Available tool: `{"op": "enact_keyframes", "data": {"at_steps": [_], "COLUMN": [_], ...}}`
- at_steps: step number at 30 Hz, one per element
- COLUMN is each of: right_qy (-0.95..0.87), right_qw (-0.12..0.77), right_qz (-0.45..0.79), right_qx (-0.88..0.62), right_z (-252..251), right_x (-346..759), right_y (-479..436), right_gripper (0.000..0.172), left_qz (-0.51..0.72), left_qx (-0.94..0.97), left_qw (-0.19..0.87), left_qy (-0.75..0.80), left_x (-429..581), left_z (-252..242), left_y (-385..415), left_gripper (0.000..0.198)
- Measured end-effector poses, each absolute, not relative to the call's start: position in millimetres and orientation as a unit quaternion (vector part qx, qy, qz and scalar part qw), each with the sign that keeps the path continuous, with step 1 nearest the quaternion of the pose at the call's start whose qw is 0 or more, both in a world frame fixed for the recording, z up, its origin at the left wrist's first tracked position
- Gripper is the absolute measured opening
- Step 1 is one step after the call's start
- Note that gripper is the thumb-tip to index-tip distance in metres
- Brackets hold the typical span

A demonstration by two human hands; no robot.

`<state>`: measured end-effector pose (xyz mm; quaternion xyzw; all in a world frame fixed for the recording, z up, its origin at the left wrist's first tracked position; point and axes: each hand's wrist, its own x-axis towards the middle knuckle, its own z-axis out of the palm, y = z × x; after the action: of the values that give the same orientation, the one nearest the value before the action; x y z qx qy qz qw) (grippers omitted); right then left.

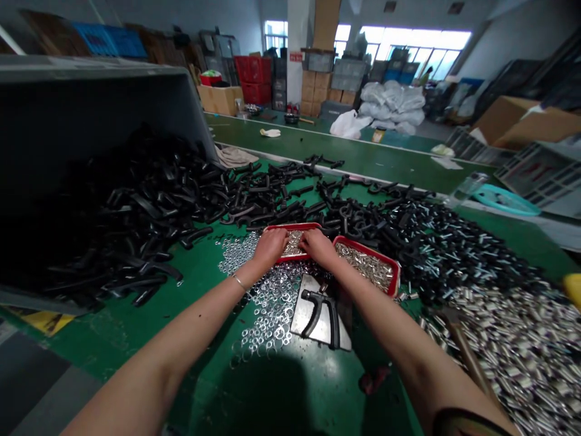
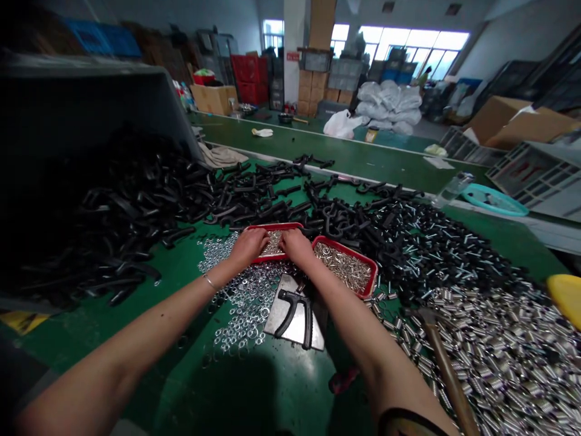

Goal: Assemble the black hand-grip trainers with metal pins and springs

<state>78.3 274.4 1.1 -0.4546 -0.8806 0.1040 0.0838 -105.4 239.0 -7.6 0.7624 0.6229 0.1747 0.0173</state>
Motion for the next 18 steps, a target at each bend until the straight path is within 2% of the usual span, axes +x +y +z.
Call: {"op": "enact_keyframes", "data": {"at_steps": [6, 11, 18], "right_qy": [-0.877, -0.859, -0.827], "right_qw": [0.112, 0.158, 0.246], "right_qz": [0.132, 0.147, 0.165], "right_qx": [-0.447, -0.464, -0.478], "right_z": [-0.1, -7.7, -5.9], "right_x": [78.5, 77.9, 80.7], "right_y": [276.8, 276.8, 273.6], "right_gripper": [0.015, 0.013, 0.010], "left_qz": [0.276, 0.201, 0.169], "left_qx": [0.782, 0.862, 0.877], "left_qw": [0.036, 0.111, 0.031], "left_qy": [0.558, 0.452, 0.450], "left_x": [-75.8, -31.0, -18.9], "left_z": [9.3, -1.2, -15.1], "left_y": [182.0, 122.4, 120.6], "left_gripper": [0.018, 0.020, 0.021]}}
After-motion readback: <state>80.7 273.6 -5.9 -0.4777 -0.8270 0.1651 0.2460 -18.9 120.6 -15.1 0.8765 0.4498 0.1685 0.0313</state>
